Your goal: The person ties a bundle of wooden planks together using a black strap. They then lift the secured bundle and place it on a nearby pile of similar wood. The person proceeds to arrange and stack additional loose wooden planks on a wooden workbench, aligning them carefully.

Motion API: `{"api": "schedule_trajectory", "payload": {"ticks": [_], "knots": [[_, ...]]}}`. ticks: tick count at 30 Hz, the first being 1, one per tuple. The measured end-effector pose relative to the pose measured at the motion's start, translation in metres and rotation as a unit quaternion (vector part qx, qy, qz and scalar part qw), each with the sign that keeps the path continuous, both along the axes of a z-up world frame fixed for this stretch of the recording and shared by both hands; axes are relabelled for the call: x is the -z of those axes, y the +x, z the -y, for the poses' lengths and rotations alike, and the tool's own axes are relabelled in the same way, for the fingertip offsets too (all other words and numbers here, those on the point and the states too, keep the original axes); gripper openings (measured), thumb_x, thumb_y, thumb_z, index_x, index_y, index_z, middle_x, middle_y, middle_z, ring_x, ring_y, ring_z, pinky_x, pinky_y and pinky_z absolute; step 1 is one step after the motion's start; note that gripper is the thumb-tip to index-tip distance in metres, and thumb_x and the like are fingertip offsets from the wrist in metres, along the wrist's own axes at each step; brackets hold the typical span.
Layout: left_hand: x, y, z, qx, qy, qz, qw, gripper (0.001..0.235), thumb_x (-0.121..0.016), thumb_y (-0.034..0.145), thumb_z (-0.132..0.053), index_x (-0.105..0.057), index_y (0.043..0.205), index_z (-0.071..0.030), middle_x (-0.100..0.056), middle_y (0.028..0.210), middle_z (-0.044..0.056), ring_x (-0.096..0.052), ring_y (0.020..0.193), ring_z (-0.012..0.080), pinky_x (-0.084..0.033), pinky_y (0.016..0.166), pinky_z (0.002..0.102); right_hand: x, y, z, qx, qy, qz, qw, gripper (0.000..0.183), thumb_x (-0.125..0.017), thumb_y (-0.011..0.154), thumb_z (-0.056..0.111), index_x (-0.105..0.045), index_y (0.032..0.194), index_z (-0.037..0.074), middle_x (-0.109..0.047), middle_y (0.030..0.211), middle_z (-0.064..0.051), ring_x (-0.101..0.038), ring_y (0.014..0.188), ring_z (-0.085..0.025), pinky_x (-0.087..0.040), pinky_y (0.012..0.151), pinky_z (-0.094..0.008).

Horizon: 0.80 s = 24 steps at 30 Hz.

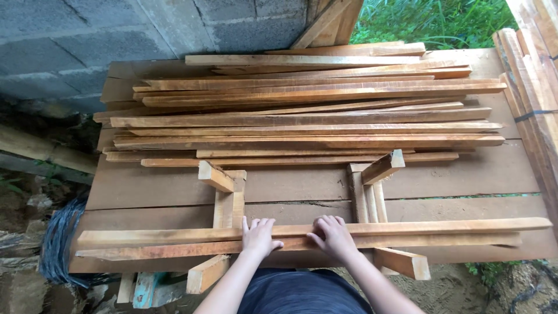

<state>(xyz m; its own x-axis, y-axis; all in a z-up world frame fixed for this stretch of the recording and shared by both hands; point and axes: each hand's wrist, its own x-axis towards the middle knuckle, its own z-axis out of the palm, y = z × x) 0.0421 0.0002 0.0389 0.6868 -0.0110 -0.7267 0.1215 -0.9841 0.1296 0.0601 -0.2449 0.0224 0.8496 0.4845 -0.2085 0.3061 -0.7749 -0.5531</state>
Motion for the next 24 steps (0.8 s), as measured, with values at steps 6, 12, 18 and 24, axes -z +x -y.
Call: {"api": "schedule_trajectory", "payload": {"ticks": [6,12,18,24], "knots": [[0.022,-0.012,-0.003,-0.020,-0.030,0.076,0.996,0.086,-0.082,0.079,-0.053,-0.043,0.149,-0.020,-0.047,0.150,0.000,-0.037,0.143,0.0215,-0.007,0.123,0.056,-0.002,0.001,-0.005,0.039,-0.095,-0.034,0.994,0.044,-0.066,0.091,0.053,-0.069,0.107,0.012,-0.071,0.104,-0.007,-0.062,0.109,-0.025,-0.042,0.104,-0.040],[0.024,-0.008,-0.006,-0.054,-0.052,0.031,0.997,0.067,-0.081,0.080,-0.054,-0.059,0.137,-0.025,-0.059,0.139,0.000,-0.049,0.135,0.0228,-0.029,0.119,0.042,0.009,0.002,-0.003,0.033,-0.121,-0.080,0.989,0.058,-0.060,0.089,0.064,-0.073,0.116,0.015,-0.072,0.111,-0.008,-0.063,0.111,-0.027,-0.044,0.101,-0.041],[0.009,0.014,0.000,-0.047,-0.031,-0.016,0.998,0.065,-0.068,0.086,-0.069,-0.064,0.131,-0.023,-0.060,0.137,0.002,-0.051,0.134,0.0247,-0.031,0.118,0.047,0.003,0.012,-0.009,0.055,-0.118,-0.120,0.984,0.052,-0.060,0.089,0.062,-0.076,0.111,0.017,-0.075,0.110,-0.006,-0.066,0.111,-0.025,-0.045,0.101,-0.040],[0.050,0.057,0.005,-0.093,-0.049,-0.030,0.994,0.058,-0.058,0.093,-0.067,-0.074,0.117,-0.017,-0.073,0.119,0.003,-0.064,0.122,0.0212,-0.031,0.122,0.049,0.036,0.052,-0.023,0.193,-0.037,-0.186,0.963,0.044,-0.068,0.091,0.051,-0.072,0.121,0.017,-0.074,0.120,-0.005,-0.070,0.112,-0.024,-0.055,0.100,-0.038]]}}
